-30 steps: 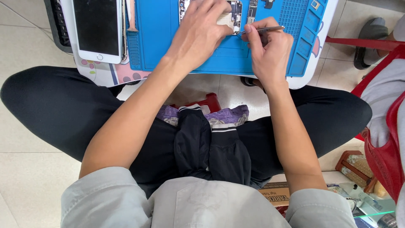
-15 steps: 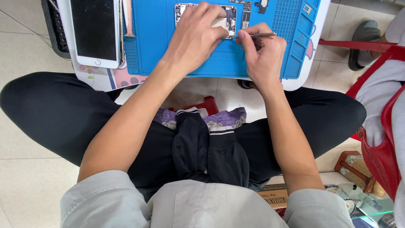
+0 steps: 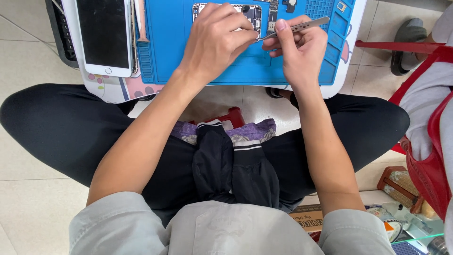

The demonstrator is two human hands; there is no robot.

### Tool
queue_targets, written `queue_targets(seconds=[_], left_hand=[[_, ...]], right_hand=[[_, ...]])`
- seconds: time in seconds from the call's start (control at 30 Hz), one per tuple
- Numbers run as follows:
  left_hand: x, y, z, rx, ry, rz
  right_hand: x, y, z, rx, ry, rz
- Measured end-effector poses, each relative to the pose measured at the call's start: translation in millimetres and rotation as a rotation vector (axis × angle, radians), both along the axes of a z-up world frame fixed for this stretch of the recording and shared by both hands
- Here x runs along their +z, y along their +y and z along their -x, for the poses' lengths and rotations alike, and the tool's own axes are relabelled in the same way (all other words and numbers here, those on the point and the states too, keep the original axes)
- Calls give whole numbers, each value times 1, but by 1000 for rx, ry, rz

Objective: The person is sitting cross-legged on the floor, working on a disassembled smartphone motherboard placed on a blue anti-static mat. They use tweezers to carefully remove small components and connectors from the circuit board, placing them on the mat. The person also uses a small screwdriver to unscrew parts of the device.

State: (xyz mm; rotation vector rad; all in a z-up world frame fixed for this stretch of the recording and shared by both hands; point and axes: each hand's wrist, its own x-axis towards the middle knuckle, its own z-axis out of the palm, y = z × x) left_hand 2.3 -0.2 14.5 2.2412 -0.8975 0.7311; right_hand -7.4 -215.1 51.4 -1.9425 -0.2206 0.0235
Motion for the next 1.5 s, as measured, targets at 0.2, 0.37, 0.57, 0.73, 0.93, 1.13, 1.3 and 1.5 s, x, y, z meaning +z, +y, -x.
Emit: queue_targets(seconds=[0.2, 0.37, 0.57, 0.73, 0.93, 1.13, 1.3, 1.5], left_hand=[[10, 6, 4, 45, -116, 12], [21, 12, 8, 81, -115, 47], [34, 11, 19, -96, 321, 531], [40, 15, 31, -70, 500, 661], [40, 20, 34, -68, 508, 688], [41, 21, 35, -59, 500, 688], [40, 21, 35, -59, 522, 703], [43, 20, 35, -67, 545, 728]], right_hand=[[5, 5, -1, -36, 199, -104], [11, 6, -2, -5, 243, -140], [34, 1, 6, 30, -173, -53], [43, 2, 19, 138, -365, -35], [48, 10, 21, 218, -506, 72], [45, 13, 20, 234, -548, 82], [46, 12, 18, 246, -549, 87], [47, 8, 18, 268, -544, 108]])
